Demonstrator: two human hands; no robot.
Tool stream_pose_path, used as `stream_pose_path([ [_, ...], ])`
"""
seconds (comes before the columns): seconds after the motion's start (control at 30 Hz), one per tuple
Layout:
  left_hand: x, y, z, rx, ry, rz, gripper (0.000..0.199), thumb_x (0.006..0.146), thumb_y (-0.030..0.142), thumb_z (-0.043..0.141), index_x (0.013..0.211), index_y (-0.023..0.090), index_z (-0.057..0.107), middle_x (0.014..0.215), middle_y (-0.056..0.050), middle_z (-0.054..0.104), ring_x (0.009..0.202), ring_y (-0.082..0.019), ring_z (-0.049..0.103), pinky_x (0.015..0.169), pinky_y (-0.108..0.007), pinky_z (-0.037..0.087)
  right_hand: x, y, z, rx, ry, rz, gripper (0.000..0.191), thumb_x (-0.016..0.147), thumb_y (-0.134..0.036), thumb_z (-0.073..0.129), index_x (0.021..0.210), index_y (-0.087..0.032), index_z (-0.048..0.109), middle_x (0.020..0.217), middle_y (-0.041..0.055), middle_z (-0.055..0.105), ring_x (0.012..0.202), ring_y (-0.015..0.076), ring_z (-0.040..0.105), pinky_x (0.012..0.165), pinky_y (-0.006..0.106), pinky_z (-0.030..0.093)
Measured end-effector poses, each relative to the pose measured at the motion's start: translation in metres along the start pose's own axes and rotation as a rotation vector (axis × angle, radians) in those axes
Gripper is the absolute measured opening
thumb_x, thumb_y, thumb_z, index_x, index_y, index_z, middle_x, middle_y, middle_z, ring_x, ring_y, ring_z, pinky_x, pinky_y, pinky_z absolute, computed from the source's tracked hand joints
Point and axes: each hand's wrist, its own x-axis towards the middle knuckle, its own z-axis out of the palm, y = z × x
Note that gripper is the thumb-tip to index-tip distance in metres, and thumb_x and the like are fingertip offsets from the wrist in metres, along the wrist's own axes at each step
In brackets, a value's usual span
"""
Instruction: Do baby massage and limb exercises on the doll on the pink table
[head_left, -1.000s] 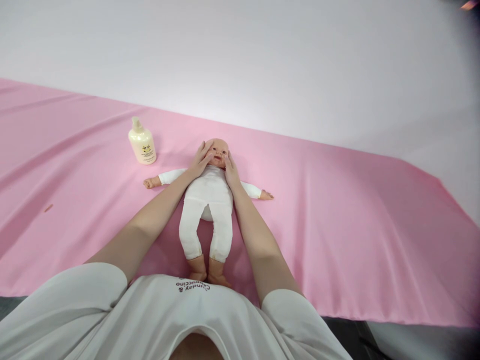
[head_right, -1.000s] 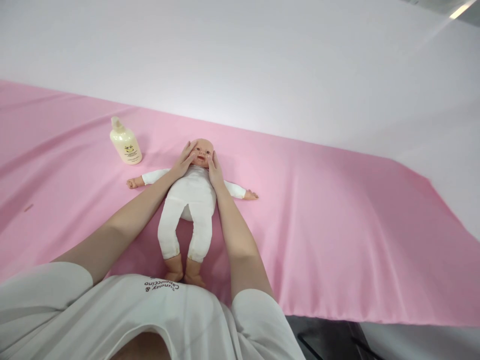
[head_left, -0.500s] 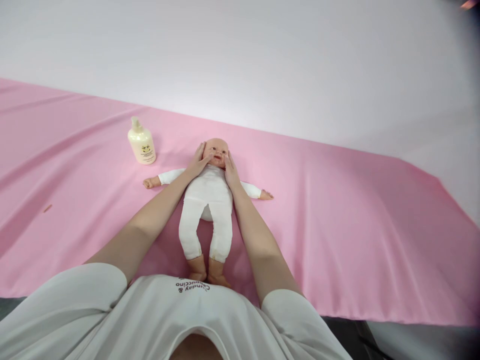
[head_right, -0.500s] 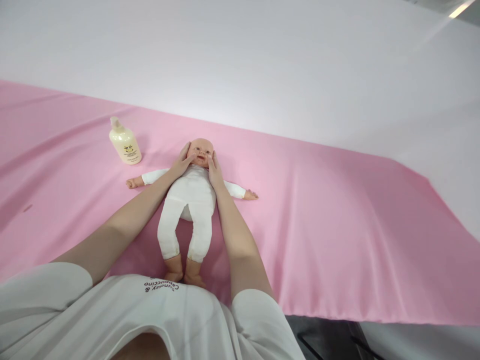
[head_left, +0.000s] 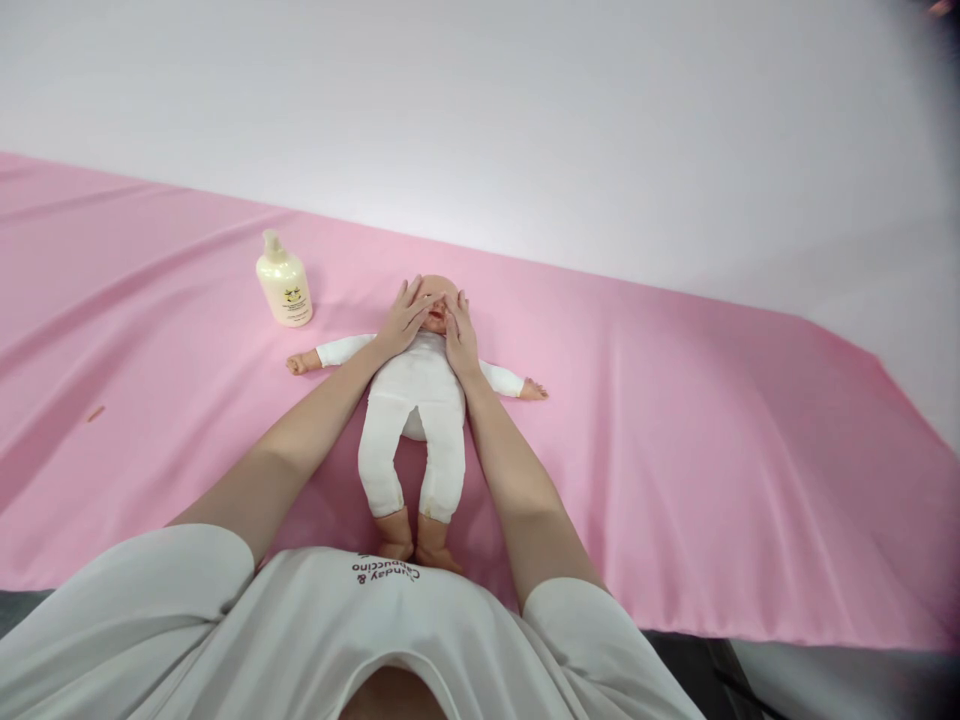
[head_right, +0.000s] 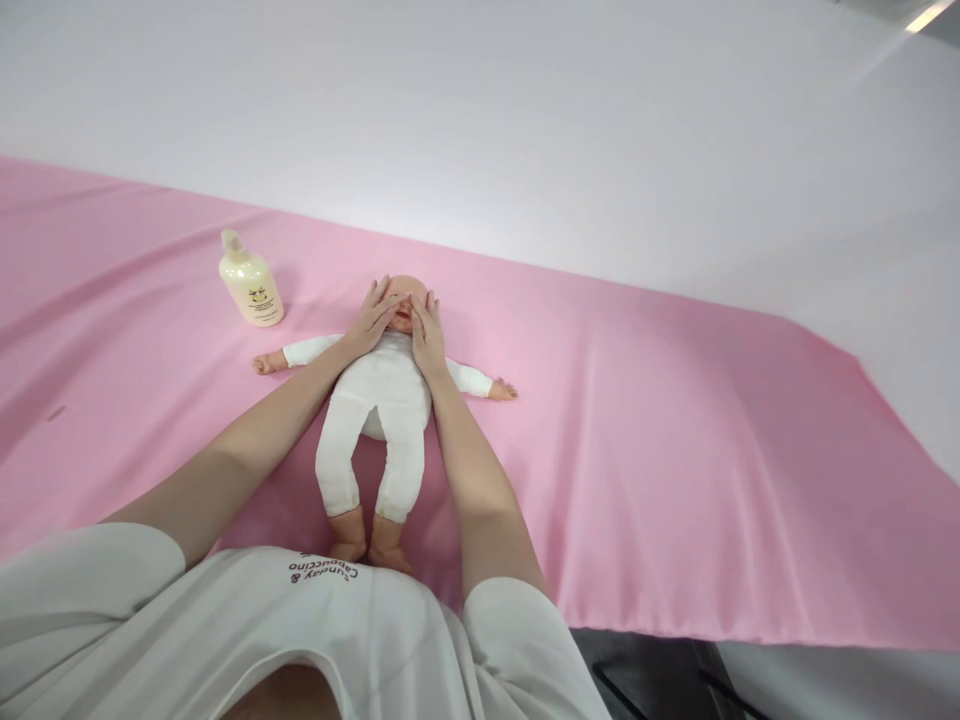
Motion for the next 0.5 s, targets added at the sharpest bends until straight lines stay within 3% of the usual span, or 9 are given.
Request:
stream_pose_path([
  [0.1,0.001,-0.001,0.0,-0.007,-0.001,-0.005,0.068,0.106,0.065,0.023,0.151,0.024,0.055,0.172,-0.009,0.033,0.164,-0.024,0.017,0.136,-0.051,0.003,0.001,0.001,0.0,-0.005,-0.018,-0.028,0.074,0.098,-0.075,0.037,0.157,-0.032,0.047,0.178,-0.0049,0.018,0.167,0.0222,0.006,0.137,0.049,0.005],
  [0.2,-0.002,-0.001,-0.001,-0.062,0.002,-0.096,0.07,0.105,0.067,0.03,0.159,0.026,0.044,0.172,-0.008,0.032,0.165,-0.025,0.013,0.136,-0.051,0.003,0.001,0.002,0.002,0.036,-0.029,0.009,0.082,0.094,-0.079,0.041,0.163,-0.034,0.035,0.178,-0.0063,0.012,0.167,0.0216,0.006,0.137,0.049,0.007],
  [0.33,-0.006,0.003,-0.001,-0.157,0.03,-0.258,0.075,0.101,0.068,0.042,0.164,0.029,0.034,0.175,-0.006,0.024,0.165,-0.026,0.009,0.136,-0.049,0.007,0.003,0.006,0.004,0.117,0.0,0.153,0.099,0.092,-0.085,0.035,0.169,-0.025,0.016,0.178,0.0029,0.017,0.165,0.0232,0.019,0.136,0.047,0.017],
  [0.4,-0.007,0.006,-0.001,-0.212,0.058,-0.285,0.072,0.103,0.066,0.04,0.164,0.029,0.035,0.176,-0.004,0.022,0.165,-0.025,0.01,0.136,-0.046,0.007,0.005,0.011,0.005,0.138,0.013,0.212,0.108,0.089,-0.088,0.034,0.169,-0.019,0.014,0.177,0.0078,0.022,0.164,0.025,0.023,0.135,0.046,0.023],
  [0.5,-0.006,0.01,-0.001,-0.329,0.101,-0.325,0.066,0.105,0.064,0.032,0.162,0.03,0.038,0.174,-0.002,0.027,0.165,-0.021,0.013,0.136,-0.04,0.009,0.009,0.02,0.006,0.156,0.029,0.274,0.11,0.086,-0.091,0.035,0.169,-0.02,0.018,0.175,0.0078,0.027,0.163,0.0267,0.028,0.133,0.048,0.027],
])
